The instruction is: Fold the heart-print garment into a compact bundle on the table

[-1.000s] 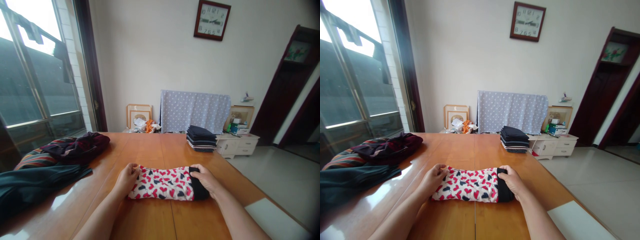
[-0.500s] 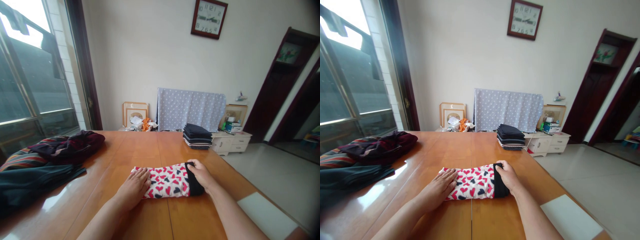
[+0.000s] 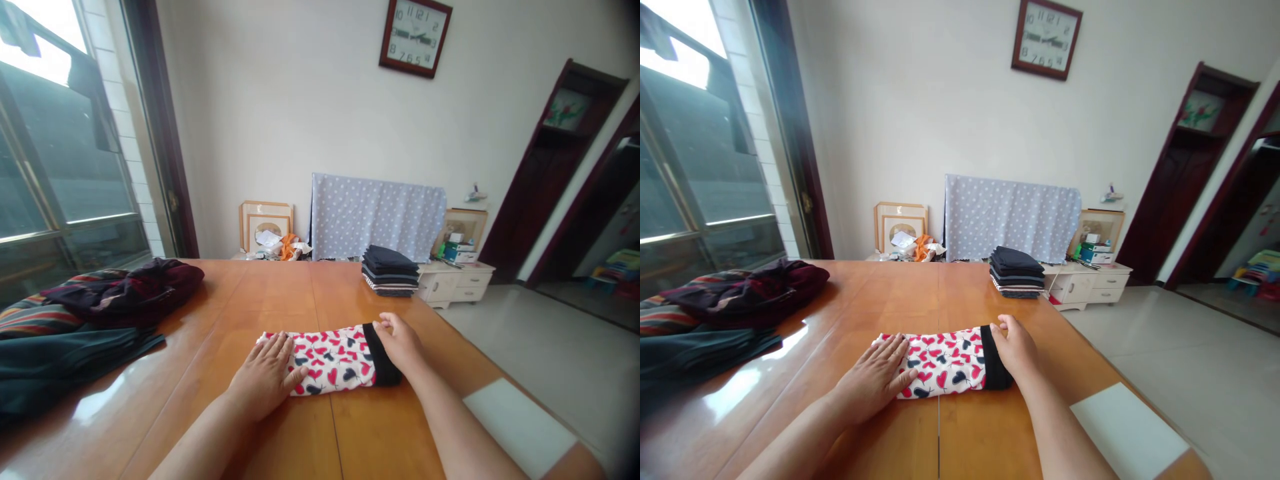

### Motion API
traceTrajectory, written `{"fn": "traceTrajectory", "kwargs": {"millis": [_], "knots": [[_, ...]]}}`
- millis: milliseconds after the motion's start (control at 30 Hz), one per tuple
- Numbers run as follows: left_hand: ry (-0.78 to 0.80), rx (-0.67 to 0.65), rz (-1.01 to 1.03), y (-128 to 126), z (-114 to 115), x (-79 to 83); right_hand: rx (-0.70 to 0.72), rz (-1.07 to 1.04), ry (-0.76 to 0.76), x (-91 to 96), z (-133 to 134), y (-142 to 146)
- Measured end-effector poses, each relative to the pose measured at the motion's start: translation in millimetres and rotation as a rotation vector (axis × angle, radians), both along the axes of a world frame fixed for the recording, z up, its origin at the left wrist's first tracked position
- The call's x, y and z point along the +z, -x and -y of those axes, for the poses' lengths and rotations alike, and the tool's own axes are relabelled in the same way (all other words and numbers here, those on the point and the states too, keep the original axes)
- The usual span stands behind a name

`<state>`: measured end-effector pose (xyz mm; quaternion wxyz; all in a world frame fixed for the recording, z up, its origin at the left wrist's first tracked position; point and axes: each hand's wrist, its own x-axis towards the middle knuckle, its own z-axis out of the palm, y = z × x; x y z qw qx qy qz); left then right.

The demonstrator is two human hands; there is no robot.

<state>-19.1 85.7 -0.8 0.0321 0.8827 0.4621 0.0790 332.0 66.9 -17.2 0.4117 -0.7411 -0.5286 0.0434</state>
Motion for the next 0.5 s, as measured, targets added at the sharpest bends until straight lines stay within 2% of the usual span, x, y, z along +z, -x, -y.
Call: {"fn": "traceTrajectory", "kwargs": {"millis": [67, 133, 200, 267, 367, 500], "knots": [[0.003, 0.001, 0.004, 0, 0, -1.7, 0.011, 0.054, -0.098, 16.5, 11, 10], [0.008, 0.0, 0.005, 1, 0, -2.1, 0.086, 0.128, -0.182, 33.7, 22, 24], [0.007, -0.005, 0.011, 1, 0, -1.4, 0.177, 0.21, -0.187, 49.2, 31, 42], [0.007, -0.008, 0.014, 1, 0, -0.5, 0.289, 0.261, -0.113, 61.5, 37, 59], [0.019, 0.001, 0.011, 0, 1, -0.2, 0.414, 0.33, 0.087, 71.9, 39, 80], [0.028, -0.002, 0.032, 1, 0, -2.0, 0.506, 0.399, 0.294, 66.4, 37, 90]]}}
